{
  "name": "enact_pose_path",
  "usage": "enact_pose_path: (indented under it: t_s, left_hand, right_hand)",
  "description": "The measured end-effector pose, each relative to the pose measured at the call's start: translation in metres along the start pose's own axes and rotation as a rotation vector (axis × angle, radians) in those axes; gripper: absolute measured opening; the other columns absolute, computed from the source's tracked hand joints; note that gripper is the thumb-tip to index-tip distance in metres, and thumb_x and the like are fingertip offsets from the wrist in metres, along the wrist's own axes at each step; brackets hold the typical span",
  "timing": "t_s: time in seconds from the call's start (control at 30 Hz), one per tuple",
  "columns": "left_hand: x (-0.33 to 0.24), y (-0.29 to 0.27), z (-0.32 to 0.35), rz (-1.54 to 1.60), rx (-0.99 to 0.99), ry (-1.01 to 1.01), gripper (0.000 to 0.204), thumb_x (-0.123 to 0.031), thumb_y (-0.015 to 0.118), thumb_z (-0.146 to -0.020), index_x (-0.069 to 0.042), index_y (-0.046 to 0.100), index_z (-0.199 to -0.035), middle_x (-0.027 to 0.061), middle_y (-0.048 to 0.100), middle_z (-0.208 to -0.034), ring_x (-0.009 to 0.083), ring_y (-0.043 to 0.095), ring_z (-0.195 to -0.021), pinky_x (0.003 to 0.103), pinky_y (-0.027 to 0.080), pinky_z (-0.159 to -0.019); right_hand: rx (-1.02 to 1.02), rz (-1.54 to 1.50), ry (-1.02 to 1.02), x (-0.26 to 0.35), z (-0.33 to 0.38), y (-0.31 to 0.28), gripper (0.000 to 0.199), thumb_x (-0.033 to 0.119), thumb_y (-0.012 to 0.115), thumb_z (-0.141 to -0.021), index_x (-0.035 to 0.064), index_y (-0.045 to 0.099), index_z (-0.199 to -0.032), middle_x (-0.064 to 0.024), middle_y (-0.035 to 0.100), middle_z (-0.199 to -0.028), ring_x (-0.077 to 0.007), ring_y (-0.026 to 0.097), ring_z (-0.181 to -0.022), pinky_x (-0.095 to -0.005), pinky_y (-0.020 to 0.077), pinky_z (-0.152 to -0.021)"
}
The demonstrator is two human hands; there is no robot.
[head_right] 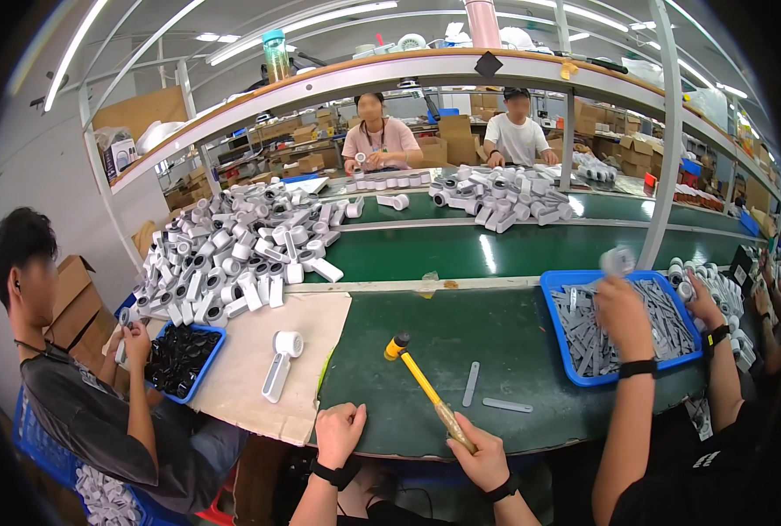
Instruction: The person assembles handheld fans by fitting white handles onto motor housings and striking the joints with a mallet before placing them on the table.
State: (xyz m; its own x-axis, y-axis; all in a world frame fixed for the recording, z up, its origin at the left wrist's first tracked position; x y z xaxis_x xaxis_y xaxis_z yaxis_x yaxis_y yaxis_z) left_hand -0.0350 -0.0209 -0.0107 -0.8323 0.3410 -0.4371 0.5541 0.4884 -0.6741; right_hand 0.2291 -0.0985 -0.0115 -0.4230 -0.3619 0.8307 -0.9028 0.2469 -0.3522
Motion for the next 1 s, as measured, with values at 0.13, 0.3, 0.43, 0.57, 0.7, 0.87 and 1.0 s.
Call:
enact_pose_path:
  t_s: [0.13, 0.3, 0.43, 0.57, 0.7, 0.87, 1.0]
  left_hand:
    - [0.001, 0.0, -0.001, -0.006, 0.002, 0.006, 0.032, -0.022, 0.069, -0.085, -0.007, 0.057, -0.06, 0.0098, 0.06, -0.061, 0.0298, 0.06, -0.061, 0.041, 0.04, -0.061]
    - [0.002, -0.001, -0.002, 0.0, -0.008, 0.004, 0.032, -0.022, 0.069, -0.085, -0.007, 0.057, -0.06, 0.0101, 0.06, -0.061, 0.0299, 0.06, -0.061, 0.041, 0.04, -0.061]
    - [0.002, 0.001, -0.002, -0.01, 0.004, 0.016, 0.032, -0.023, 0.069, -0.085, -0.007, 0.058, -0.061, 0.0097, 0.06, -0.061, 0.0293, 0.061, -0.061, 0.042, 0.039, -0.059]
    - [-0.008, 0.006, -0.009, 0.003, 0.139, -0.007, 0.029, -0.024, 0.07, -0.086, -0.006, 0.062, -0.065, 0.0095, 0.06, -0.061, 0.03, 0.061, -0.062, 0.042, 0.043, -0.06]
    - [-0.071, 0.009, -0.031, 0.198, 0.397, -0.011, 0.019, -0.024, 0.07, -0.086, -0.005, 0.068, -0.081, 0.0113, 0.062, -0.071, 0.0313, 0.063, -0.069, 0.039, 0.049, -0.065]
    - [-0.162, 0.058, -0.046, 0.402, 0.519, 0.383, 0.02, -0.019, 0.068, -0.088, -0.004, 0.065, -0.101, 0.0126, 0.062, -0.096, 0.0305, 0.064, -0.084, 0.04, 0.051, -0.071]
    - [-0.229, 0.122, -0.049, 0.274, 0.459, 0.583, 0.034, -0.023, 0.07, -0.087, -0.008, 0.061, -0.116, 0.0184, 0.055, -0.12, 0.0379, 0.065, -0.093, 0.04, 0.054, -0.077]
  right_hand:
    - [0.006, -0.029, 0.015, 0.001, -0.001, 0.002, 0.05, 0.004, 0.074, -0.081, 0.0002, 0.06, -0.13, -0.0174, 0.071, -0.094, -0.0213, 0.07, -0.081, -0.0287, 0.0519, -0.074]
    - [0.021, -0.014, 0.019, 0.003, -0.002, 0.003, 0.05, 0.004, 0.074, -0.081, 0.0003, 0.06, -0.13, -0.0175, 0.071, -0.094, -0.0217, 0.07, -0.081, -0.0289, 0.052, -0.074]
    - [-0.016, -0.059, 0.012, 0.002, -0.001, 0.001, 0.05, 0.005, 0.074, -0.081, 0.0004, 0.06, -0.13, -0.0174, 0.071, -0.094, -0.0196, 0.07, -0.081, -0.0287, 0.0519, -0.074]
    - [0.003, -0.197, 0.221, -0.02, 0.01, -0.005, 0.051, 0.004, 0.075, -0.081, -0.0004, 0.06, -0.13, -0.0152, 0.072, -0.095, -0.0133, 0.068, -0.084, -0.0268, 0.0512, -0.075]
    - [-0.063, -0.332, 0.165, -0.016, 0.029, -0.016, 0.054, 0.001, 0.074, -0.083, -0.0012, 0.057, -0.134, -0.0021, 0.066, -0.085, -0.005, 0.056, -0.064, -0.0211, 0.0451, -0.059]
    - [-0.165, -0.188, -0.109, 0.025, 0.045, -0.062, 0.053, -0.001, 0.078, -0.078, -0.0069, 0.06, -0.128, -0.0073, 0.069, -0.086, -0.0081, 0.061, -0.065, -0.022, 0.0478, -0.061]
    - [-0.241, -0.162, -0.13, 0.03, 0.065, -0.1, 0.051, -0.002, 0.076, -0.077, -0.0082, 0.061, -0.125, -0.0088, 0.069, -0.086, -0.0086, 0.061, -0.065, -0.0219, 0.0475, -0.061]
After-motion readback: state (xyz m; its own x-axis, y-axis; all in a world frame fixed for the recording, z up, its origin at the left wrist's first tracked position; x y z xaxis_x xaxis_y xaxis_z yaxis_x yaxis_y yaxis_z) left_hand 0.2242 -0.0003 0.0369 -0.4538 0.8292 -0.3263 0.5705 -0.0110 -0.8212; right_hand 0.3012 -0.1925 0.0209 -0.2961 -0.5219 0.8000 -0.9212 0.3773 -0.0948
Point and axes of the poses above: each hand's wrist, its own z-axis away from the middle knuckle, its own y-axis out of the palm, x = y × z, the point moved 6 cm from there along -z, towards the middle knuckle
